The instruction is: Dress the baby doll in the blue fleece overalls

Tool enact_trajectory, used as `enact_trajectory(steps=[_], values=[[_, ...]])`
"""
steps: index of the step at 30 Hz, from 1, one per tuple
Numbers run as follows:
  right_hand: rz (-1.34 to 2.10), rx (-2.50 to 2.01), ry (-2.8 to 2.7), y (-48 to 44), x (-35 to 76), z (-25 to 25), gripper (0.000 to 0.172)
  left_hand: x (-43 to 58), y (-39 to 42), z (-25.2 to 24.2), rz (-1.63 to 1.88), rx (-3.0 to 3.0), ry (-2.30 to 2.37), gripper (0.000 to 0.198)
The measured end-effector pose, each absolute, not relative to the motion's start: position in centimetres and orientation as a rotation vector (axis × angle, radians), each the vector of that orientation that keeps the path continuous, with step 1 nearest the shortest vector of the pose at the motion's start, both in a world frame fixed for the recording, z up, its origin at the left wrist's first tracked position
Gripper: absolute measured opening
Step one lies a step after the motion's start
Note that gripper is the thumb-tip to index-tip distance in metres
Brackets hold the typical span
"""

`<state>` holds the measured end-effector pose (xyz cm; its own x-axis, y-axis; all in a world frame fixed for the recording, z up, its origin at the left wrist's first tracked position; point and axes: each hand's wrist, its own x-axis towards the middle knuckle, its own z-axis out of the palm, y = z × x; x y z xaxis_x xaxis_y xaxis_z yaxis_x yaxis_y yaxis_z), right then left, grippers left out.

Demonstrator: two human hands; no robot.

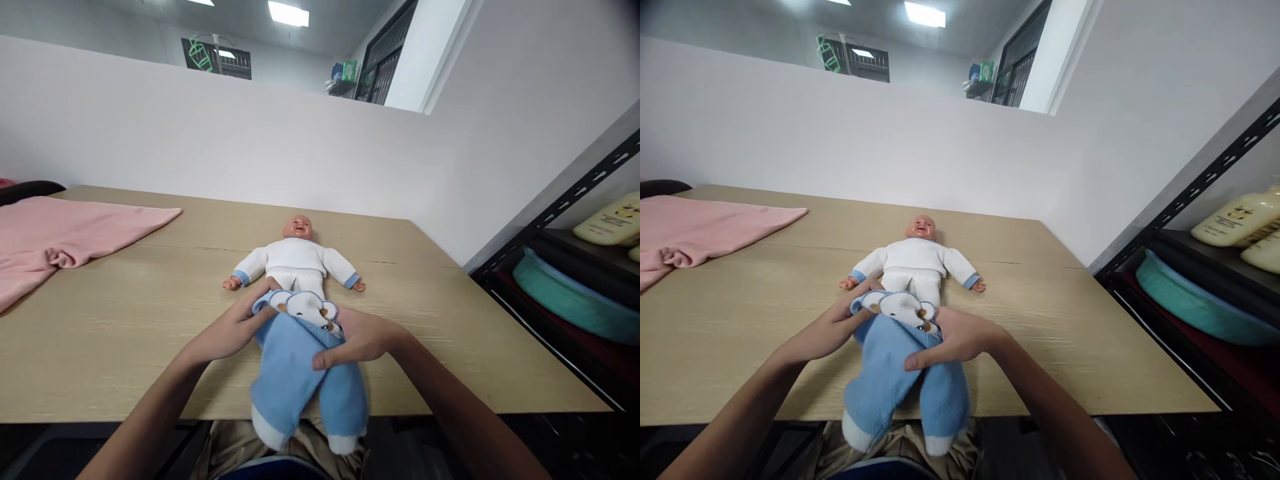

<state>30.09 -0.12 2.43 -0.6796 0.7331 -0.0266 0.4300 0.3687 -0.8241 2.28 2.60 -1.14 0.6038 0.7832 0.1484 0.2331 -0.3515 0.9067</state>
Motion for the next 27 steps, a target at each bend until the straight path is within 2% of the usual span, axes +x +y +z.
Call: enact_trajectory(steps=[1,3,5,7,9,12,16,18,21,25,27], values=[[1.25,-1.007,-2.305,0.0,30.1,2.2,0.076,2.3,2.6,-1.2,0.749,1.867,0.827,0.042],[1.325,-0.943,-2.272,0.3,30.0,1.6,0.07,2.2,2.6,-1.4,0.722,1.807,0.833,0.045],[1.404,-0.895,-2.125,0.6,29.8,0.6,0.059,1.9,2.7,-1.8,0.623,1.721,0.752,0.055],[1.466,-0.94,-1.952,0.8,29.6,-0.4,0.058,1.3,2.9,-2.3,0.491,1.6,0.602,0.067],[1.533,-1.015,-1.855,0.9,29.4,-1.1,0.062,0.8,3.1,-3.1,0.411,1.476,0.505,0.07],[1.712,-0.921,-1.917,0.9,29.0,-1.3,0.068,0.5,3.1,-4.3,0.544,1.36,0.533,0.064],[1.881,-0.677,-1.984,0.9,28.7,-0.4,0.088,1.1,2.9,-5.0,0.685,1.25,0.641,0.064],[1.833,-0.656,-1.937,0.8,28.9,-0.3,0.083,1.4,2.7,-4.8,0.642,1.251,0.676,0.061],[1.757,-0.699,-1.765,0.6,29.1,-1.2,0.063,1.7,1.9,-4.3,0.583,1.187,0.672,0.063],[1.742,-0.878,-1.58,0.3,28.9,-3.0,0.063,1.8,0.7,-3.8,0.54,1.123,0.529,0.09],[1.781,-0.988,-1.543,0.1,28.5,-3.4,0.063,1.8,0.3,-3.6,0.446,1.211,0.456,0.088]])
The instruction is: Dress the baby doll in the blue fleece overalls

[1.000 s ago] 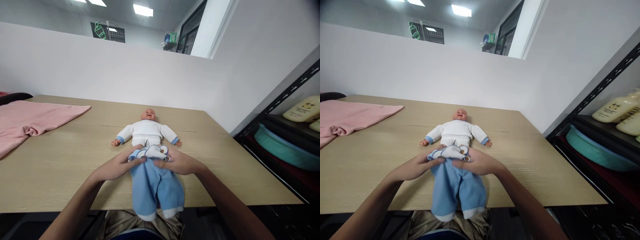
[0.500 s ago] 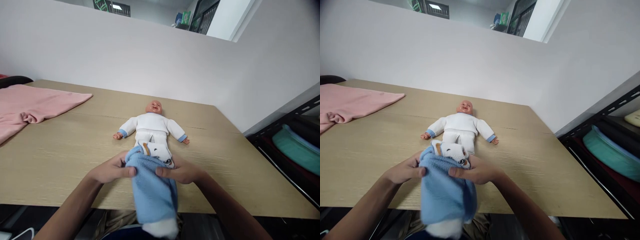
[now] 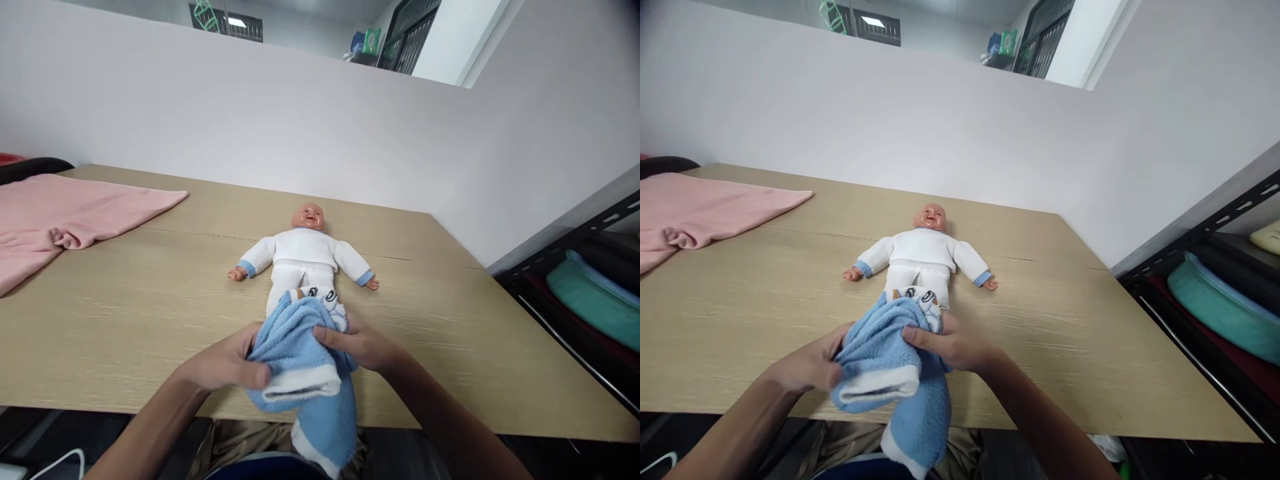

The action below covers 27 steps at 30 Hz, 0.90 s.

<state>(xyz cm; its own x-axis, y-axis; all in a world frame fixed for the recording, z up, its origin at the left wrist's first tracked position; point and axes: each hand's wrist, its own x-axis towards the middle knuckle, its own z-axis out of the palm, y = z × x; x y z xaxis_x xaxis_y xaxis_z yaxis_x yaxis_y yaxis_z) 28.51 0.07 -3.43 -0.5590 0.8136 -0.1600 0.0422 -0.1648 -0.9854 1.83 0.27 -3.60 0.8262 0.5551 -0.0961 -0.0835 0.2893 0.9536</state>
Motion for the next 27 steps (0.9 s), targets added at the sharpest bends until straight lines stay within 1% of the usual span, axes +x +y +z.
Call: enact_trajectory(steps=[2,3,6,7,8,9,10,12,14,16,19,20,23,25,27], values=[[1.842,-1.03,-1.531,-0.1,28.1,-3.2,0.063,1.7,0.0,-3.5,0.424,1.26,0.418,0.082],[1.873,-0.992,-1.544,-0.2,28.0,-2.8,0.066,1.6,-0.1,-3.6,0.469,1.257,0.425,0.079],[1.905,-0.734,-1.685,-0.9,27.3,-1.2,0.085,1.0,-0.7,-4.1,0.659,1.183,0.516,0.075],[1.871,-0.688,-1.742,-1.2,27.0,-0.7,0.088,0.8,-1.0,-4.3,0.692,1.155,0.551,0.075],[1.812,-0.702,-1.78,-1.6,26.8,-0.4,0.086,0.7,-1.3,-4.5,0.704,1.137,0.584,0.075],[1.728,-0.788,-1.791,-2.1,26.4,-0.3,0.076,0.6,-1.8,-4.7,0.695,1.129,0.621,0.075],[1.618,-0.935,-1.773,-2.6,26.1,-0.3,0.062,0.6,-2.3,-4.7,0.671,1.134,0.67,0.073],[1.355,-1.293,-1.681,-3.6,25.5,-0.7,0.036,0.9,-3.3,-4.8,0.612,1.179,0.806,0.066],[1.072,-1.521,-1.649,-4.3,24.8,-1.3,0.022,1.4,-4.2,-4.7,0.616,1.265,0.945,0.062],[0.871,-1.498,-1.746,-4.7,24.2,-1.6,0.021,1.8,-4.9,-4.8,0.708,1.369,1.018,0.063],[0.818,-1.363,-1.916,-4.8,23.5,-1.3,0.034,2.1,-5.3,-5.3,0.785,1.523,1.117,0.057],[0.852,-1.37,-1.963,-4.8,23.3,-1.2,0.035,2.1,-5.4,-5.5,0.759,1.58,1.185,0.052],[0.909,-1.448,-2.127,-4.9,22.8,-1.4,0.029,2.1,-5.4,-6.6,0.605,1.79,1.415,0.038],[0.852,-1.521,-2.193,-5.0,22.4,-2.0,0.031,2.3,-5.3,-7.5,0.503,1.927,1.505,0.029],[0.759,-1.656,-2.205,-5.3,22.1,-2.8,0.034,2.5,-5.2,-8.5,0.456,2.025,1.549,0.026]])
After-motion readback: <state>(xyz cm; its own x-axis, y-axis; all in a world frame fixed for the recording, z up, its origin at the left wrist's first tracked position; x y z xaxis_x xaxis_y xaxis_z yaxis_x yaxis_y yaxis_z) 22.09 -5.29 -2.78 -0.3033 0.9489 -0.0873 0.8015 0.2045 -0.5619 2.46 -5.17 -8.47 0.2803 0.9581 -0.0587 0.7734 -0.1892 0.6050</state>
